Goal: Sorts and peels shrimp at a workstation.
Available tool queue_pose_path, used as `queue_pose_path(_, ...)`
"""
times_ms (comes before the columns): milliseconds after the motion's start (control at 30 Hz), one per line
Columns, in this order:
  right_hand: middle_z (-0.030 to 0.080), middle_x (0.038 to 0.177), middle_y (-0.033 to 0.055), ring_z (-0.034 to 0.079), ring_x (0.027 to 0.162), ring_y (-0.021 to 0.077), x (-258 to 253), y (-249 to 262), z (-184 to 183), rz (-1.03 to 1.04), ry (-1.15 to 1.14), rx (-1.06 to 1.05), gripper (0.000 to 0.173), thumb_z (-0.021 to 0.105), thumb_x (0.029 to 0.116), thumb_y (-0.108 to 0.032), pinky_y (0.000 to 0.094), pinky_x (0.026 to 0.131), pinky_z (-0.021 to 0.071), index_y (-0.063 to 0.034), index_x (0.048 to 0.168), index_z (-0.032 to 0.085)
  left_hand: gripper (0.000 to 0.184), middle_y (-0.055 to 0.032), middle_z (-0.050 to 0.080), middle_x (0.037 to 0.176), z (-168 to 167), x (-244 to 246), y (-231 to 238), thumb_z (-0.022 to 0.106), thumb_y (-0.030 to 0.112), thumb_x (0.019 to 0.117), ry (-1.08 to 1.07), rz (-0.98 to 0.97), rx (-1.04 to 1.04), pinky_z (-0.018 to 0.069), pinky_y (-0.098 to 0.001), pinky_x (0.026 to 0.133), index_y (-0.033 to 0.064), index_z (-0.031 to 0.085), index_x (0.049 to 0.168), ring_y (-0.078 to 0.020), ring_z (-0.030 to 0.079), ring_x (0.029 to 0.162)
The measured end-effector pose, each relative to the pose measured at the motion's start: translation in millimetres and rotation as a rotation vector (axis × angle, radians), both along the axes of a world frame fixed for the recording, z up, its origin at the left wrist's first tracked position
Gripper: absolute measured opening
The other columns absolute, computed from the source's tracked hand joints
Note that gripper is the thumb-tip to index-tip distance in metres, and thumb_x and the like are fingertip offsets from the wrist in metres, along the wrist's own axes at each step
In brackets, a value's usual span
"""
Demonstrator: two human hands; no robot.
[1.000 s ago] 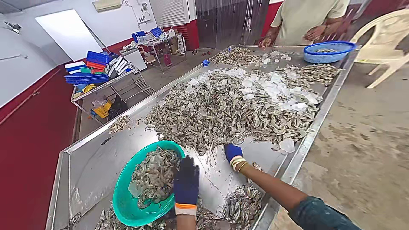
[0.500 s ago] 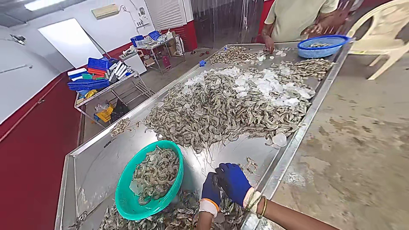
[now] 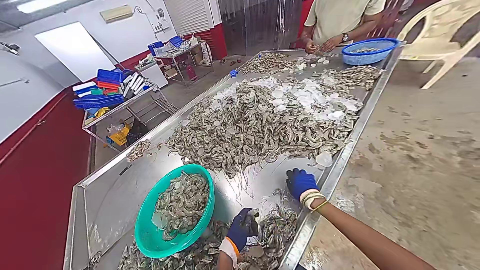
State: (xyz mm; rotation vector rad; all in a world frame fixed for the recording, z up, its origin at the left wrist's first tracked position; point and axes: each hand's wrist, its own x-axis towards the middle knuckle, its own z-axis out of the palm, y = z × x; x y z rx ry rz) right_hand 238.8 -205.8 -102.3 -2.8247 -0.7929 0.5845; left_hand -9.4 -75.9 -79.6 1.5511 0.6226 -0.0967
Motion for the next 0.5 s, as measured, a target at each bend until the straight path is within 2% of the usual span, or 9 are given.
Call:
queue_pose_path(67, 0.056, 0.14, 0.032, 0.056, 0.128, 0.0518, -5, -3, -15, -0.128, 0.073, -0.012, 0.052, 0.067, 0.0964, -0.027, 0.068, 0.099, 0.047, 0.0026, 0.138, 0.057, 0.04, -0.0117, 0.065, 0.102, -9, -3, 5, 0.051, 0.004, 0.0992, -0.138, 0.041, 0.0, 0.0569, -0.0302, 0.085, -0.0096, 0.047, 0.137, -0.0112, 0.065, 0.087)
queue_pose_path(100, 0.057, 0.138, 0.0321, 0.059, 0.125, 0.051, -22, -1, -18, -0.106, 0.14, -0.01, 0.055, 0.067, 0.0959, -0.028, 0.0673, 0.098, 0.0489, 0.0021, 0.14, 0.056, 0.038, -0.0119, 0.065, 0.1, -12, -2, 5, 0.058, 0.001, 0.0952, -0.186, 0.1, 0.028, 0.0572, -0.0295, 0.084, -0.0107, 0.052, 0.13, -0.0105, 0.065, 0.086)
queue_pose_path(167, 0.064, 0.128, 0.0288, 0.065, 0.118, 0.0451, -54, 6, -10, 0.125, 0.337, 0.004, 0.053, 0.062, 0.1, -0.037, 0.0632, 0.099, 0.0514, -0.0005, 0.138, 0.056, 0.025, -0.0118, 0.064, 0.093, -17, 4, 4, 0.065, 0.001, 0.0929, -0.194, 0.277, 0.041, 0.0598, -0.0308, 0.077, -0.0107, 0.058, 0.114, -0.0114, 0.065, 0.08)
queue_pose_path(233, 0.069, 0.123, 0.025, 0.066, 0.117, 0.0418, -42, 25, -3, 0.343, 0.441, 0.11, 0.045, 0.054, 0.1073, -0.037, 0.0623, 0.102, 0.0488, -0.0042, 0.136, 0.063, 0.019, -0.0136, 0.064, 0.09, -14, 9, 1, 0.062, 0.004, 0.0959, -0.168, 0.462, 0.057, 0.0581, -0.0337, 0.068, -0.0122, 0.062, 0.107, -0.0138, 0.062, 0.072)
queue_pose_path(267, 0.07, 0.122, 0.0256, 0.065, 0.118, 0.043, -21, 39, 4, 0.347, 0.376, 0.129, 0.04, 0.051, 0.1083, -0.033, 0.0641, 0.101, 0.0481, -0.003, 0.13, 0.066, 0.02, -0.0083, 0.061, 0.082, -12, 10, 0, 0.057, 0.009, 0.1009, -0.145, 0.528, 0.052, 0.0553, -0.0321, 0.061, -0.0092, 0.063, 0.106, -0.0111, 0.057, 0.063)
queue_pose_path(333, 0.067, 0.125, 0.0272, 0.064, 0.12, 0.0455, 37, 73, 7, 0.201, 0.158, 0.11, 0.035, 0.051, 0.1064, -0.025, 0.0661, 0.099, 0.0496, -0.0009, 0.128, 0.064, 0.022, 0.0034, 0.049, 0.065, -11, 10, -1, 0.044, 0.01, 0.105, -0.144, 0.584, -0.031, 0.0507, -0.0283, 0.051, -0.0023, 0.062, 0.108, -0.0067, 0.048, 0.05)
queue_pose_path(367, 0.064, 0.13, 0.029, 0.062, 0.122, 0.0473, 64, 86, 4, 0.124, 0.074, 0.109, 0.034, 0.055, 0.1033, -0.017, 0.0662, 0.099, 0.0494, 0.0007, 0.131, 0.062, 0.025, 0.0057, 0.047, 0.062, -13, 9, -1, 0.041, 0.006, 0.1025, -0.178, 0.574, -0.068, 0.0523, -0.0282, 0.05, -0.0024, 0.062, 0.113, -0.0058, 0.048, 0.048)
queue_pose_path(433, 0.055, 0.14, 0.033, 0.054, 0.13, 0.0513, 95, 100, -8, 0.037, -0.002, 0.093, 0.043, 0.062, 0.0982, -0.008, 0.0645, 0.106, 0.0459, 0.0057, 0.139, 0.056, 0.032, 0.0004, 0.053, 0.074, -16, 7, 0, 0.04, 0.002, 0.1006, -0.195, 0.517, -0.094, 0.0558, -0.0313, 0.057, -0.0065, 0.059, 0.126, -0.0085, 0.053, 0.055)
queue_pose_path(500, 0.054, 0.14, 0.034, 0.053, 0.131, 0.0519, 88, 98, -30, 0.071, -0.033, 0.12, 0.045, 0.064, 0.0975, -0.012, 0.0647, 0.108, 0.0436, 0.0072, 0.138, 0.057, 0.033, -0.0069, 0.066, 0.082, -35, 7, 4, 0.044, 0.01, 0.1049, -0.212, 0.477, -0.037, 0.06, -0.0341, 0.069, -0.008, 0.06, 0.127, -0.0138, 0.065, 0.068)
